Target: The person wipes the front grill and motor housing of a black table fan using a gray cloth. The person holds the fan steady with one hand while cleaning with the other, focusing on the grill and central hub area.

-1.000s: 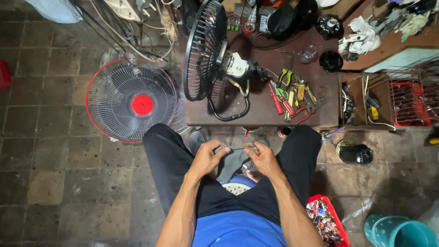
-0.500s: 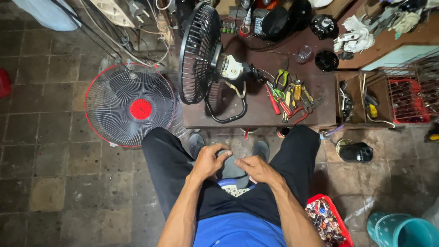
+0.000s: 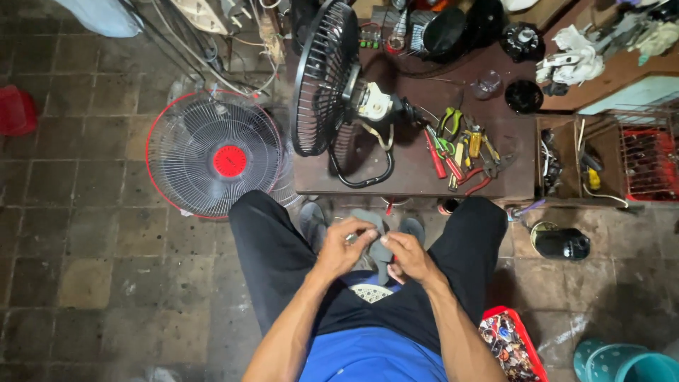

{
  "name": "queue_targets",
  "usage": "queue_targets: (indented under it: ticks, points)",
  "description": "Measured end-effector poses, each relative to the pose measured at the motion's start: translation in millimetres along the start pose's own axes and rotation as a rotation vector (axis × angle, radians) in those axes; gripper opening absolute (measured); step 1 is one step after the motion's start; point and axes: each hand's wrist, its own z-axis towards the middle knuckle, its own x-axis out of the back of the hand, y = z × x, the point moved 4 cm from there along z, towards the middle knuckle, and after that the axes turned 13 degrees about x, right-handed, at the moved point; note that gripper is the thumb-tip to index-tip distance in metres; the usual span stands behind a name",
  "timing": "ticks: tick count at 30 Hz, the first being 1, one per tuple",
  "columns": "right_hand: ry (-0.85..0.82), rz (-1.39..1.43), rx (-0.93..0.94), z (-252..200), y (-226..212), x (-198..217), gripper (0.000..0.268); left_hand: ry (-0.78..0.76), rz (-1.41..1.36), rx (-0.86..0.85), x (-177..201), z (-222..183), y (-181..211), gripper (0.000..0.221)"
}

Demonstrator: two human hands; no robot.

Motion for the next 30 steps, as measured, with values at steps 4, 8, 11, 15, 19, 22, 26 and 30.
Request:
queue_targets:
  ticks: [4,8,11,15,19,22,26,30]
  points:
    - [0.040,0.051,0.165,-0.8,9.8,2.4,0.014,0.011,-0.077,0.607,-24.4,-4.7,-61.8,0.010]
    - [0.116,-0.060,0.334,7.9,1.5,-1.2,0.078,0.051,-0.134,0.680,-25.8,-7.8,-61.9,0.013]
    - [0.131,-0.112,0.213,10.1,26.0,-10.8,0.071,0.174,-0.249,0.620,-21.0,-4.4,-50.7,0.012]
    - [0.177,-0.059,0.200,22.5,45.5,-15.3,0.059,0.255,-0.204,0.567,-13.3,-4.9,-57.2,0.014]
    - [0.229,-0.284,0.090,28.6,30.1,-21.0,0.022,0.379,-0.050,0.495,-1.1,0.0,-52.9,0.012]
    - [0.266,-0.296,0.108,30.1,-15.4,-27.5,0.020,0.403,-0.027,0.401,4.5,10.1,-55.1,0.006]
    - [0.356,-0.166,0.176,43.5,-32.3,-14.8,0.026,0.608,0.062,0.212,30.6,32.1,-32.1,0.056]
    - [0.470,-0.145,0.188,80.0,-43.0,0.5,0.028,0.593,0.049,0.091,85.6,88.7,11.8,0.095]
